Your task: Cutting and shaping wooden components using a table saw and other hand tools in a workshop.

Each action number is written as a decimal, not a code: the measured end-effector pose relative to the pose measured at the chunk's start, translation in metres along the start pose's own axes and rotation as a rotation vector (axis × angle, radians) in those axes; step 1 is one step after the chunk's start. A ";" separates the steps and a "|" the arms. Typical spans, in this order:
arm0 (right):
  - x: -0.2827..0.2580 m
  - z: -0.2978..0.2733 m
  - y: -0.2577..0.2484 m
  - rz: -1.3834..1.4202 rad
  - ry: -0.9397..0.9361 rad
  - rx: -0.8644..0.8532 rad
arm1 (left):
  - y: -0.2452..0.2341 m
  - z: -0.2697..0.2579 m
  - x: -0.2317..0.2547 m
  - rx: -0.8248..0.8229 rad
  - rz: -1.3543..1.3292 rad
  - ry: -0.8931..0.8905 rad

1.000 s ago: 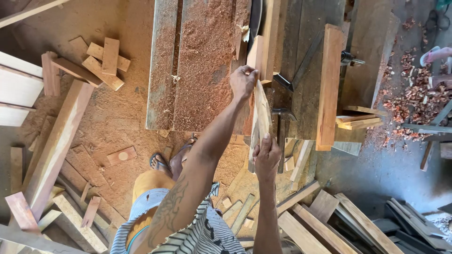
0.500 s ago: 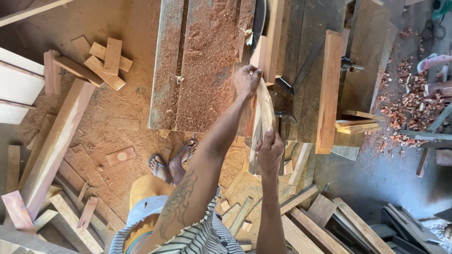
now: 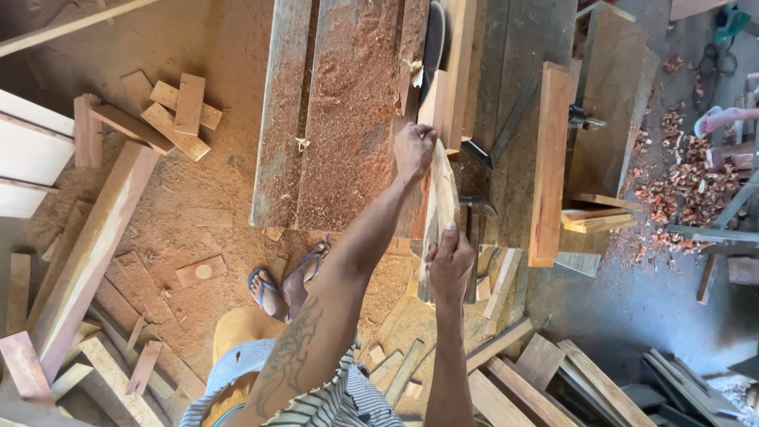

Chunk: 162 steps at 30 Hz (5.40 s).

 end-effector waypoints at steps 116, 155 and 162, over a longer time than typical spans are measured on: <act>-0.045 0.093 0.026 -0.065 -0.331 0.146 | -0.293 0.004 -0.119 0.112 0.590 -0.270; -0.088 0.136 0.037 -0.037 -0.018 0.015 | -0.291 0.001 -0.113 0.008 0.522 -0.302; -0.114 0.152 0.038 -0.004 0.039 0.000 | -0.289 0.003 -0.117 -0.012 0.517 -0.352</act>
Point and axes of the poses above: each hand's wrist, its own z-axis towards the middle knuckle, its own y-axis out of the palm, x = y × z, the point moved 4 cm from there along z, towards the middle knuckle, and after that the axes turned 3 degrees about y, right-handed, at the moved point
